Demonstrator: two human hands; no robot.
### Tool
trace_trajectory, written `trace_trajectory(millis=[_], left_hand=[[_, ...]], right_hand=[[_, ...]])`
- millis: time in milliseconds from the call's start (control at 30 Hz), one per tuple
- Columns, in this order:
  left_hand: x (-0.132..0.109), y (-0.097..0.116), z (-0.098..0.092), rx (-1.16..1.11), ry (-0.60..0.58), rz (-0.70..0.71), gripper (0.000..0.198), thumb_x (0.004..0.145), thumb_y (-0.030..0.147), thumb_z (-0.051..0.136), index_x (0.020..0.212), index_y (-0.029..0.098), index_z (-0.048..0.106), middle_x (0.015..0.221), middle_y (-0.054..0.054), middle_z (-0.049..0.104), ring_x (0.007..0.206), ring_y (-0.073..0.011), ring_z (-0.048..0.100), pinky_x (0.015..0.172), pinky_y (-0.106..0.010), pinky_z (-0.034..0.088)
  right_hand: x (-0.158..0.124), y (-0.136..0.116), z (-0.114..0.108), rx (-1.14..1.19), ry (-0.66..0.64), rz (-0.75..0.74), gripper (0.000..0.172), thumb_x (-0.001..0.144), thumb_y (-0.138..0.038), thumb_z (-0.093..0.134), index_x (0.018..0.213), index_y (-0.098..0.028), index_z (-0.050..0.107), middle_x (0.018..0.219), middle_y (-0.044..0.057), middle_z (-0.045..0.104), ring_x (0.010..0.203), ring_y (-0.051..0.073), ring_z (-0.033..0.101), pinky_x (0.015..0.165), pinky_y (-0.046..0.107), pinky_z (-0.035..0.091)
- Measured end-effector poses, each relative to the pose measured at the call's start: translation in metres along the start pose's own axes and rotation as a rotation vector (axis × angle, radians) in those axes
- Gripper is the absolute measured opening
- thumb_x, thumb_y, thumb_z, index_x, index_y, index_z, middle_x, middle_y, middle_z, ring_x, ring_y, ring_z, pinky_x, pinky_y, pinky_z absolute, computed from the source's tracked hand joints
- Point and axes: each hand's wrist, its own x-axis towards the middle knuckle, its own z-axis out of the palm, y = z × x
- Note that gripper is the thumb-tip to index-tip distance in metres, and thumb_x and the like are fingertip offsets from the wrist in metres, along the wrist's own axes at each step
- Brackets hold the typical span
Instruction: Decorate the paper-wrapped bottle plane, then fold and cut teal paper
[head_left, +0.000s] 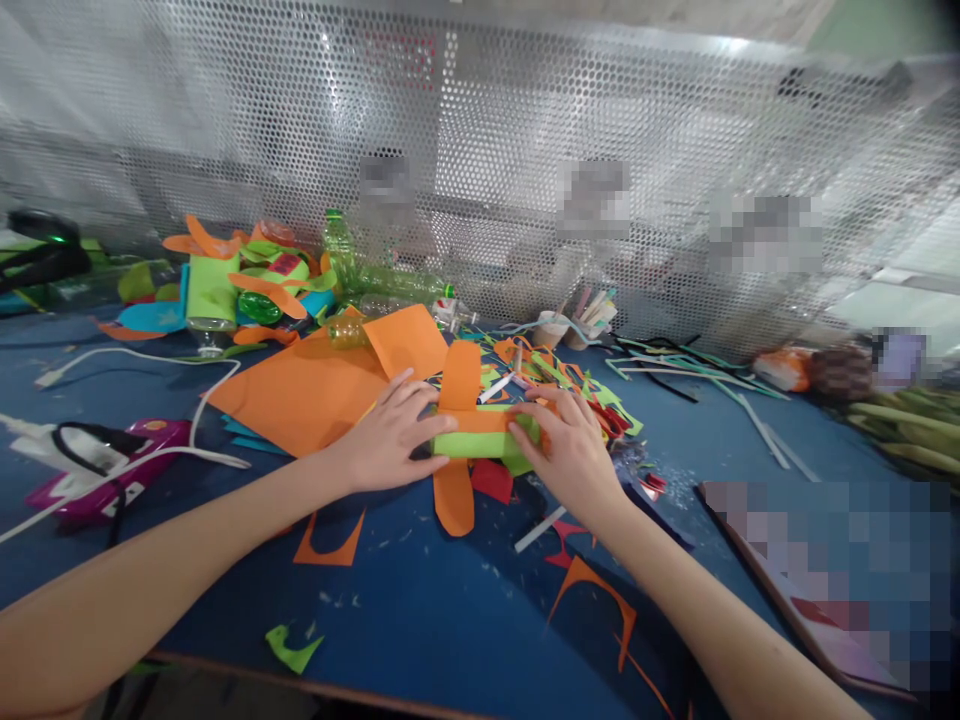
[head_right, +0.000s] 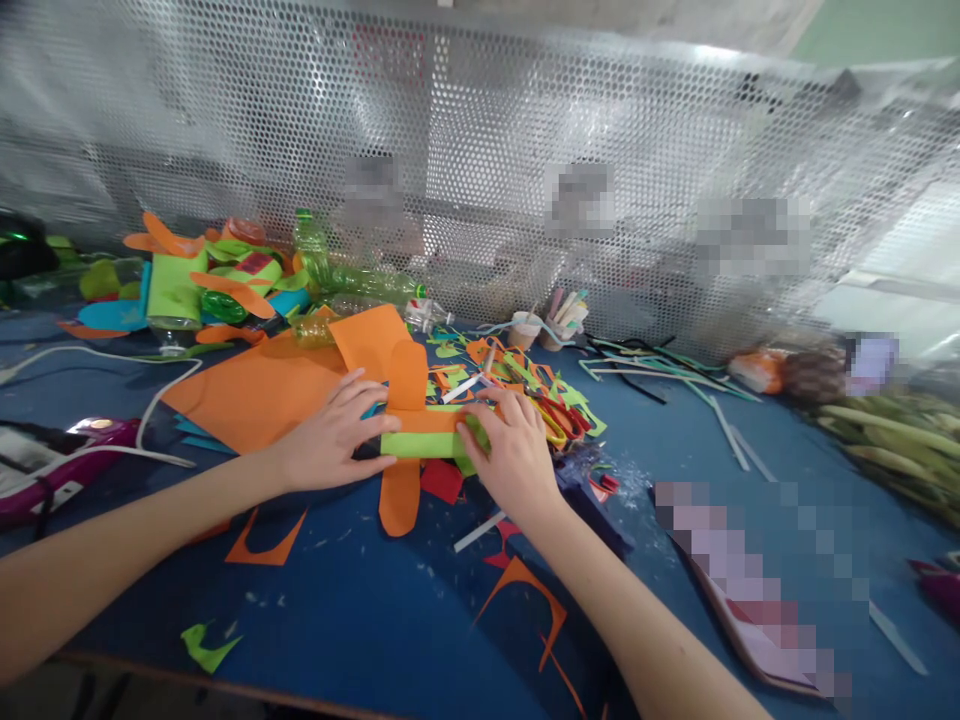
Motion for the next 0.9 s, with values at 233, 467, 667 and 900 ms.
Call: trace_trajectory(millis=[233, 467, 667, 900], left_hand=[[0.0, 0.0, 0.001, 0.012, -0.006, -0.011, 0.039, 0.083, 0.044, 0.055, 0.116, 0.022, 0.053, 0.113, -0.01, 0.048, 0.118, -0.0281, 0.041, 0.11, -0.055, 0.022], [0.0, -0.001, 0.002, 0.006, -0.023, -0.024, 0.043, 0.084, 0.046, 0.055, 0.117, 0.02, 0.053, 0.114, -0.011, 0.05, 0.119, -0.0282, 0.041, 0.111, -0.054, 0.02], [0.0, -0.002, 0.002, 0.002, -0.024, -0.026, 0.044, 0.082, 0.047, 0.056, 0.117, 0.021, 0.052, 0.112, -0.009, 0.051, 0.119, -0.0273, 0.042, 0.111, -0.054, 0.019], [-0.001, -0.003, 0.002, 0.027, -0.016, -0.007, 0.04, 0.086, 0.046, 0.053, 0.118, 0.022, 0.053, 0.116, -0.01, 0.05, 0.12, -0.0271, 0.041, 0.11, -0.054, 0.022]], right_hand=[[0.0, -0.007, -0.006, -0.034, -0.024, -0.079, 0.02, 0.089, -0.029, 0.053, 0.102, -0.023, 0.067, 0.112, 0.008, 0.06, 0.108, 0.026, 0.051, 0.097, 0.046, 0.039], [-0.001, -0.004, -0.006, -0.084, -0.025, -0.035, 0.023, 0.088, -0.034, 0.054, 0.104, -0.022, 0.067, 0.115, 0.008, 0.06, 0.108, 0.027, 0.05, 0.099, 0.048, 0.037], [0.003, 0.004, -0.018, -0.017, 0.057, 0.029, 0.036, 0.089, -0.034, 0.051, 0.122, -0.02, 0.055, 0.116, 0.01, 0.06, 0.109, 0.026, 0.05, 0.097, 0.045, 0.039], [0.007, 0.018, -0.032, 0.091, 0.213, 0.115, 0.026, 0.094, -0.027, 0.04, 0.109, -0.022, 0.06, 0.106, 0.009, 0.064, 0.102, 0.024, 0.054, 0.092, 0.044, 0.042]])
